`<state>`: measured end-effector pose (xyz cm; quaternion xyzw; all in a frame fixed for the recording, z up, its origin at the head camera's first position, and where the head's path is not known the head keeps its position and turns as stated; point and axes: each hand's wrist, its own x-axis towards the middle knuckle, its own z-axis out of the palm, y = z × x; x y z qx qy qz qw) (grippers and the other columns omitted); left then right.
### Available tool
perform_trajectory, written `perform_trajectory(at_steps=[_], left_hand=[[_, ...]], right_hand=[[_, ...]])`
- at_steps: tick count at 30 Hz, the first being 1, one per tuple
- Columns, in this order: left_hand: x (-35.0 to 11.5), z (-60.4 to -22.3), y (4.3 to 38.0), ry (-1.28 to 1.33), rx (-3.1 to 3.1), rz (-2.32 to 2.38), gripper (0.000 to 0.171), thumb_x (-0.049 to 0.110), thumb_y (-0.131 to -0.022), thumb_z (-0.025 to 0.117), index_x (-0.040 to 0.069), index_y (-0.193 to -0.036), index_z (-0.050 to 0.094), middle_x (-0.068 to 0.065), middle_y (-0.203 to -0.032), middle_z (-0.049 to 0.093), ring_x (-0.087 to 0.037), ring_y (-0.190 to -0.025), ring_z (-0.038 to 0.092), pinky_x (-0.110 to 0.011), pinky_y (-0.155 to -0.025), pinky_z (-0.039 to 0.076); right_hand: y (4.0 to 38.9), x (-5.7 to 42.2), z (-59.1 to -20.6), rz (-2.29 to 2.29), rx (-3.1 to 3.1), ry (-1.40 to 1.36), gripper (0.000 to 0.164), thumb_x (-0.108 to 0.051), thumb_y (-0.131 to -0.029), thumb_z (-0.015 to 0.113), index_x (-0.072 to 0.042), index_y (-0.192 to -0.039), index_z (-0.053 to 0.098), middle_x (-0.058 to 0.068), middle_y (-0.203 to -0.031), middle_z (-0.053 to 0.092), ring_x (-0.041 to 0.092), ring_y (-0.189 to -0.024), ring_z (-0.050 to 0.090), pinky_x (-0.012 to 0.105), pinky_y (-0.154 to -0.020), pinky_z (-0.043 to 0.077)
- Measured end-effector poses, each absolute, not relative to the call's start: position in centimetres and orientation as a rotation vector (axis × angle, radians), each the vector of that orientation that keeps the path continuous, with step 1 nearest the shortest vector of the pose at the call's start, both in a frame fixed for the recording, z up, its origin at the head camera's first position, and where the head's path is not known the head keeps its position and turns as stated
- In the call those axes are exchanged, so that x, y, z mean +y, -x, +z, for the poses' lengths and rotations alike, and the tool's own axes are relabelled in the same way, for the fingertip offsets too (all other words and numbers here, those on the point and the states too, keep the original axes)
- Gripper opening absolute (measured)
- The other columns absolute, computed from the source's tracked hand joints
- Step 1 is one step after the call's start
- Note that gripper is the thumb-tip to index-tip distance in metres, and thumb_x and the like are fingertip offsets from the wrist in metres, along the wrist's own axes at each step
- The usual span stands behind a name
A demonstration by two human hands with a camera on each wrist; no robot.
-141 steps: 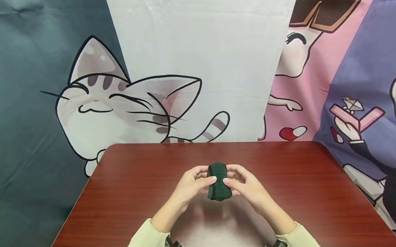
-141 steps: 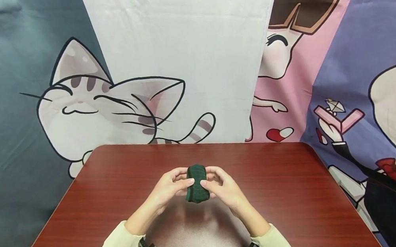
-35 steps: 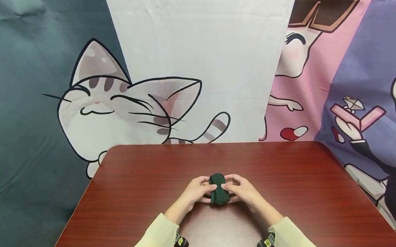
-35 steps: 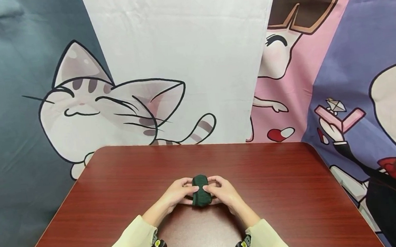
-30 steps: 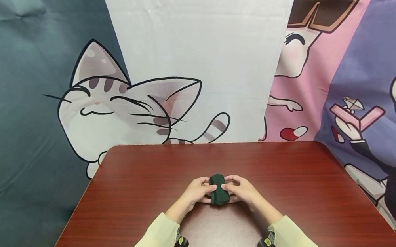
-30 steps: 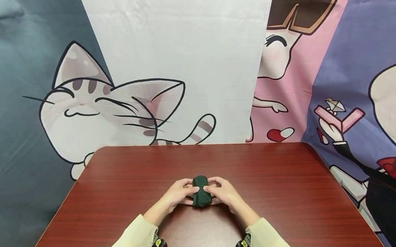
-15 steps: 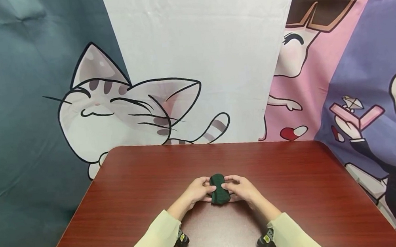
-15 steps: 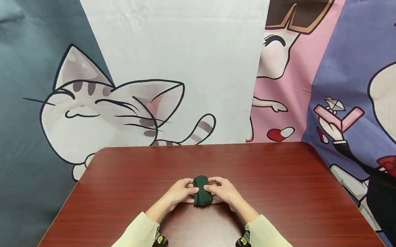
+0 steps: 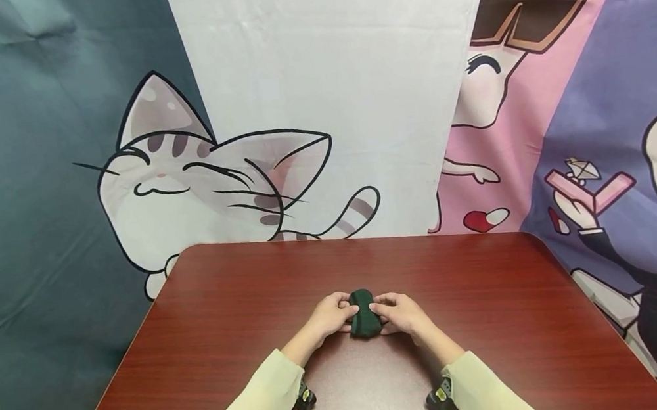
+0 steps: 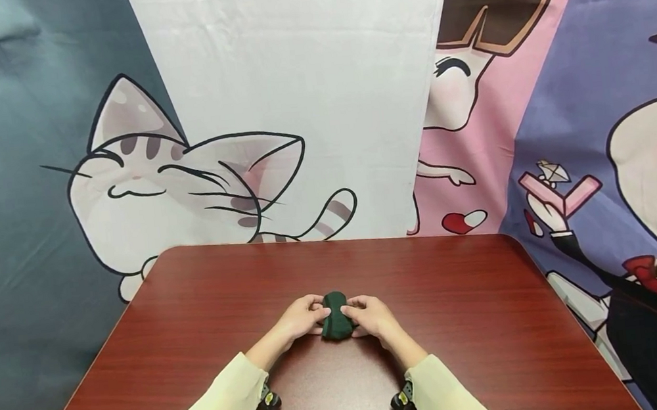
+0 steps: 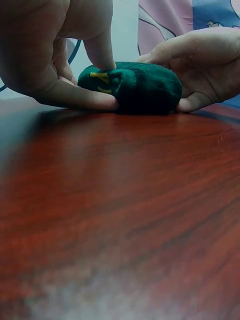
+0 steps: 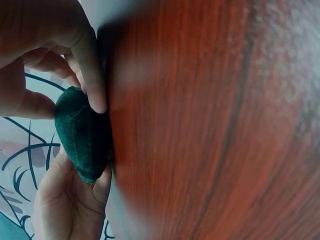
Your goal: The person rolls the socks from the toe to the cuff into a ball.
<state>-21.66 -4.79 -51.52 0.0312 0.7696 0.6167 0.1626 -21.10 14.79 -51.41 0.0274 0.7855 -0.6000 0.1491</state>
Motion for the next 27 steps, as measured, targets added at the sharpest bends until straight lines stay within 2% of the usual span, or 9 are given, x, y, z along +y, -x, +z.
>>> perform_trajectory(at_steps=[5,15,27], left_hand=[[-4.75,-51.39,21.72,-0.079,2.196,1.749,0.043,0.011,-0.098,0.066,-0.01,-0.133,0.053,-0.018,-0.117,0.067,-0.021,-0.092,0.07,-0.032,-0.07,0.061],[-4.81,-51.44,21.73,-0.064,2.196,1.741,0.049,0.015,-0.099,0.065,-0.01,-0.138,0.05,-0.021,-0.123,0.065,-0.024,-0.099,0.069,-0.032,-0.073,0.061],[-5.3,-51.04,21.65,-0.079,2.161,1.762,0.045,0.013,-0.099,0.065,-0.01,-0.134,0.051,-0.019,-0.117,0.068,-0.02,-0.092,0.069,-0.032,-0.071,0.061]], right_hand=[[21.22,14.81,-51.56,-1.702,2.253,-0.093,0.042,-0.023,-0.096,0.07,0.004,-0.127,0.064,0.013,-0.097,0.069,0.019,-0.081,0.066,0.035,-0.064,0.061],[21.35,14.83,-51.28,-1.689,2.256,-0.12,0.04,-0.024,-0.096,0.069,0.006,-0.123,0.065,0.012,-0.089,0.069,0.018,-0.076,0.066,0.034,-0.064,0.061],[21.39,14.81,-51.27,-1.728,2.22,-0.143,0.037,-0.023,-0.096,0.068,0.005,-0.121,0.065,0.012,-0.092,0.066,0.018,-0.078,0.065,0.033,-0.065,0.061]])
